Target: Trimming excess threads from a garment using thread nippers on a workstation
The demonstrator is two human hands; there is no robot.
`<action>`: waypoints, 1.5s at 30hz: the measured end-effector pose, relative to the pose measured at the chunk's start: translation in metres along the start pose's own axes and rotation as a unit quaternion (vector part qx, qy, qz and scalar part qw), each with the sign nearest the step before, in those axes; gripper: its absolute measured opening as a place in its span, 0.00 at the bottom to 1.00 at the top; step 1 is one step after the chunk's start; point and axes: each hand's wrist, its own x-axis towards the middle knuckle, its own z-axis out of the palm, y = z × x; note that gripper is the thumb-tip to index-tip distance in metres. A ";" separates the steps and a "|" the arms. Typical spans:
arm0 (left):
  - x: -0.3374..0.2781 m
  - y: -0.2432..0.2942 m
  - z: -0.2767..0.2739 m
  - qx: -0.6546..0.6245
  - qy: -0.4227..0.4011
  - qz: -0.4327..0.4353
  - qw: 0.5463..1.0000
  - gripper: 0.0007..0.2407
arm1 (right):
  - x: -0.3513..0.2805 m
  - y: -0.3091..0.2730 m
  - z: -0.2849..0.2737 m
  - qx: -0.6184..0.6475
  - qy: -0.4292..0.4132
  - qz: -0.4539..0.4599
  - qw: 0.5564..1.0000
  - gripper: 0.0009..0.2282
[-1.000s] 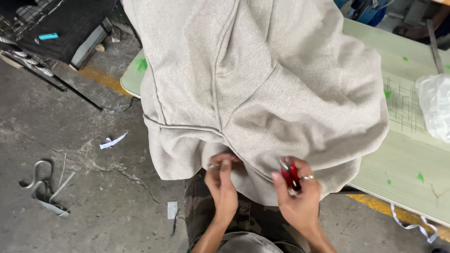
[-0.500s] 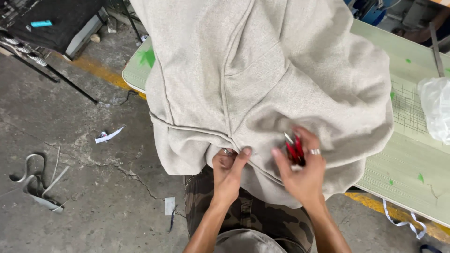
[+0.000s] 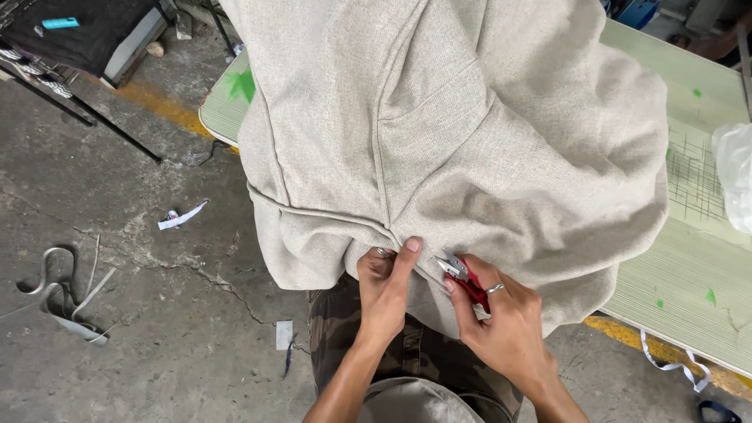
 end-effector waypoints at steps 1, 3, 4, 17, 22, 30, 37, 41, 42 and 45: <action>-0.001 0.001 0.000 0.006 -0.002 0.000 1.000 0.21 | 0.000 0.000 -0.001 -0.002 -0.008 0.009 1.000 0.11; -0.001 0.001 0.000 0.013 -0.007 0.001 1.000 0.22 | 0.000 -0.002 -0.001 -0.006 -0.014 0.020 1.000 0.11; -0.001 0.000 0.000 0.012 -0.010 -0.001 1.000 0.21 | 0.002 -0.002 -0.001 0.001 -0.004 0.017 1.000 0.11; -0.001 0.004 -0.003 -0.083 -0.112 0.003 0.990 0.18 | 0.004 0.006 0.004 0.032 0.030 -0.033 0.998 0.12; -0.002 -0.015 -0.009 0.048 0.003 -0.057 0.997 0.22 | 0.005 0.004 -0.004 0.022 0.004 -0.038 0.999 0.10; 0.000 -0.016 -0.007 0.032 -0.044 -0.015 0.998 0.22 | 0.009 0.001 -0.004 -0.031 0.037 -0.074 0.996 0.09; -0.002 -0.027 -0.010 0.082 0.024 -0.060 0.995 0.22 | 0.009 0.001 -0.008 0.043 -0.014 0.009 0.999 0.11; -0.001 -0.038 -0.011 0.086 0.050 -0.064 0.993 0.20 | 0.013 0.001 -0.006 0.030 0.005 -0.017 0.999 0.10; -0.002 -0.038 -0.010 0.086 0.050 -0.064 0.993 0.20 | 0.011 0.002 -0.003 0.029 0.006 -0.016 0.999 0.10; -0.002 -0.030 -0.004 0.065 0.083 -0.094 0.990 0.18 | 0.006 0.004 0.006 0.003 0.042 -0.062 0.997 0.11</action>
